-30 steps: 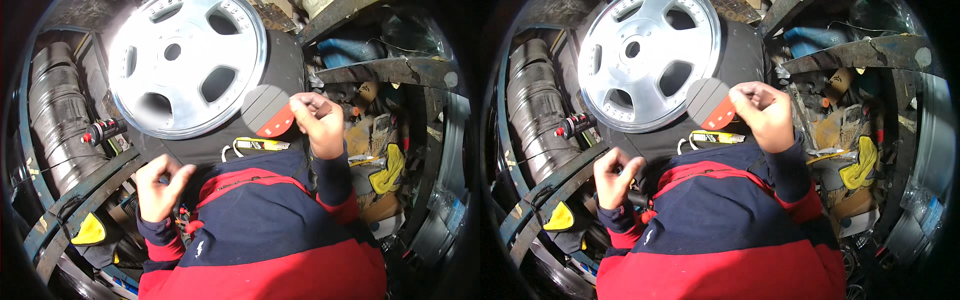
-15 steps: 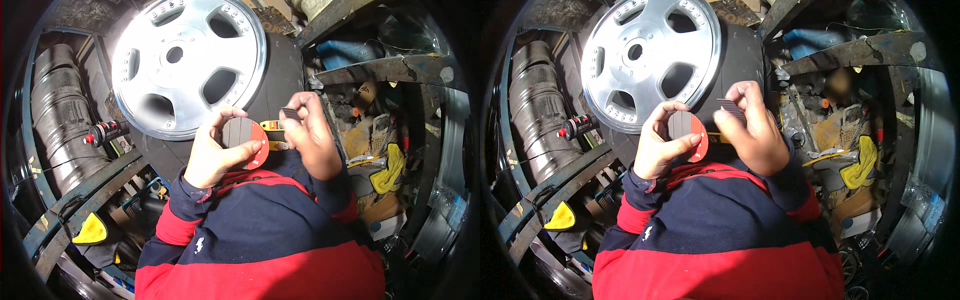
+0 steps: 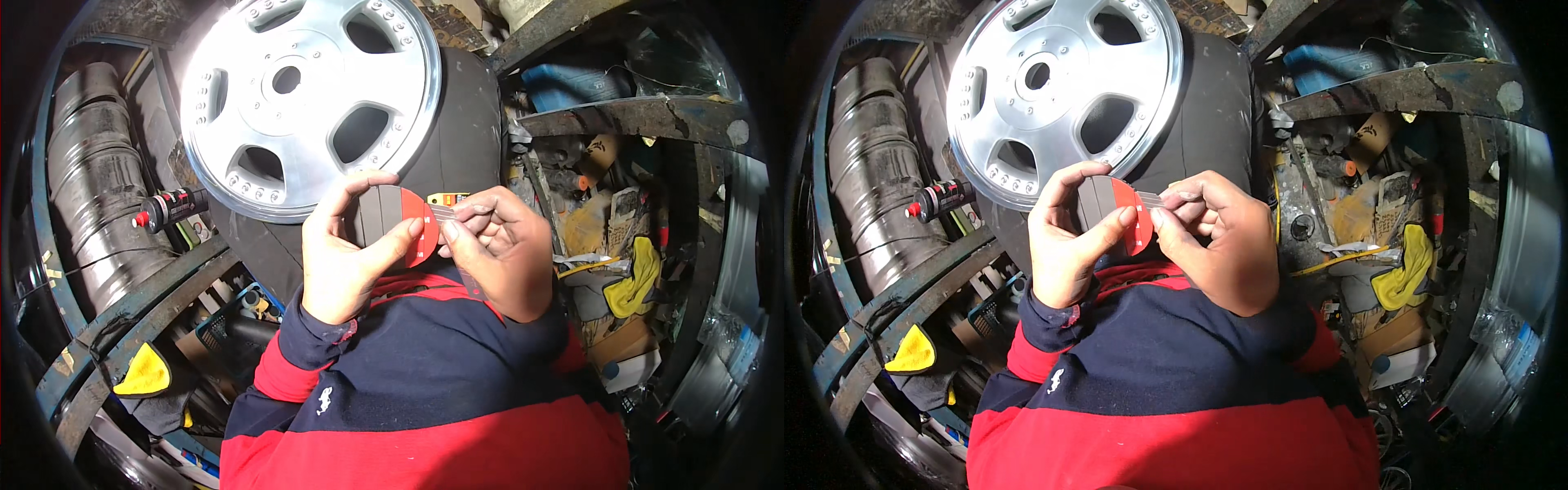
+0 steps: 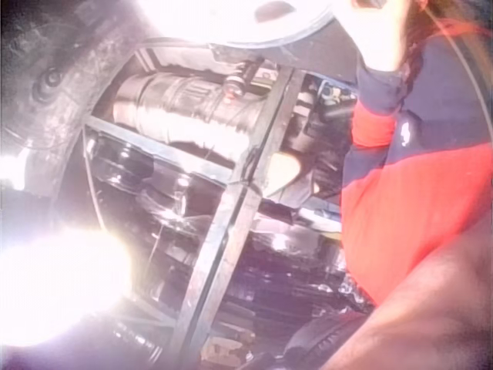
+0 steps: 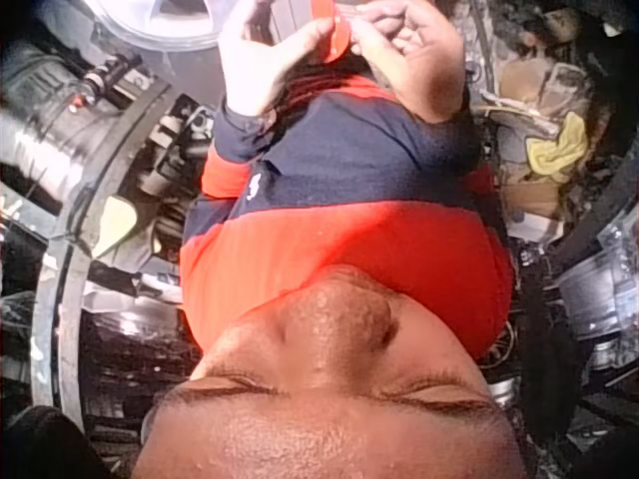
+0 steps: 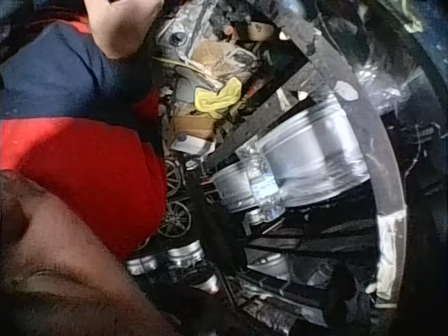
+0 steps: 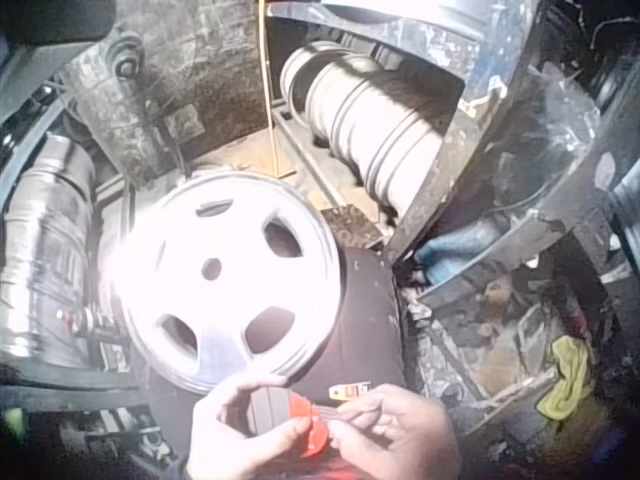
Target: The person prepares a wheel component by applying adhesive backing, then places the component onto a car wheel and presses it firmly.
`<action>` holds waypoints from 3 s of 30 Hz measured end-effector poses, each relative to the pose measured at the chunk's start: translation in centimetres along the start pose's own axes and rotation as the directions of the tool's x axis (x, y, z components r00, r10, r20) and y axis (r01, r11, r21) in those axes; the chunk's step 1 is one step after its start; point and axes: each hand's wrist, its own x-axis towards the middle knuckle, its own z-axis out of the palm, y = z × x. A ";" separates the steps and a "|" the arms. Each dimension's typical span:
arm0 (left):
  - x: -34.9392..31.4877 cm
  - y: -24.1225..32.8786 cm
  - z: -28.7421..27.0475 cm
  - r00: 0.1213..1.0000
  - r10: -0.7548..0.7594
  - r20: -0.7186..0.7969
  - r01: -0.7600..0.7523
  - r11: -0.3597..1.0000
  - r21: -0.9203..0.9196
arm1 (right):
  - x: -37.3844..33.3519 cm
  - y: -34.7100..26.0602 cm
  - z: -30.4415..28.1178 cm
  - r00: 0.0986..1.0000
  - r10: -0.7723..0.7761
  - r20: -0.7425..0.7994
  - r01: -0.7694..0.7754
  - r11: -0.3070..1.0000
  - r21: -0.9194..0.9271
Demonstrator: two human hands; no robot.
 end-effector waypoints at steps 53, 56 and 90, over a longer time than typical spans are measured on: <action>-0.2 -0.7 -0.1 0.997 0.062 0.050 -0.064 0.997 0.043 | 0.0 -1.3 -0.3 0.892 -0.414 0.178 0.423 0.632 -0.650; -0.3 -0.2 -0.2 0.995 0.069 0.065 -0.074 0.995 0.065 | 0.2 -0.9 -1.0 0.976 -0.202 0.078 0.216 0.887 -0.408; -0.5 -0.1 -0.1 1.000 0.009 0.029 -0.009 1.000 -0.001 | 0.0 -1.1 -0.4 0.996 0.090 0.015 -0.088 0.992 -0.096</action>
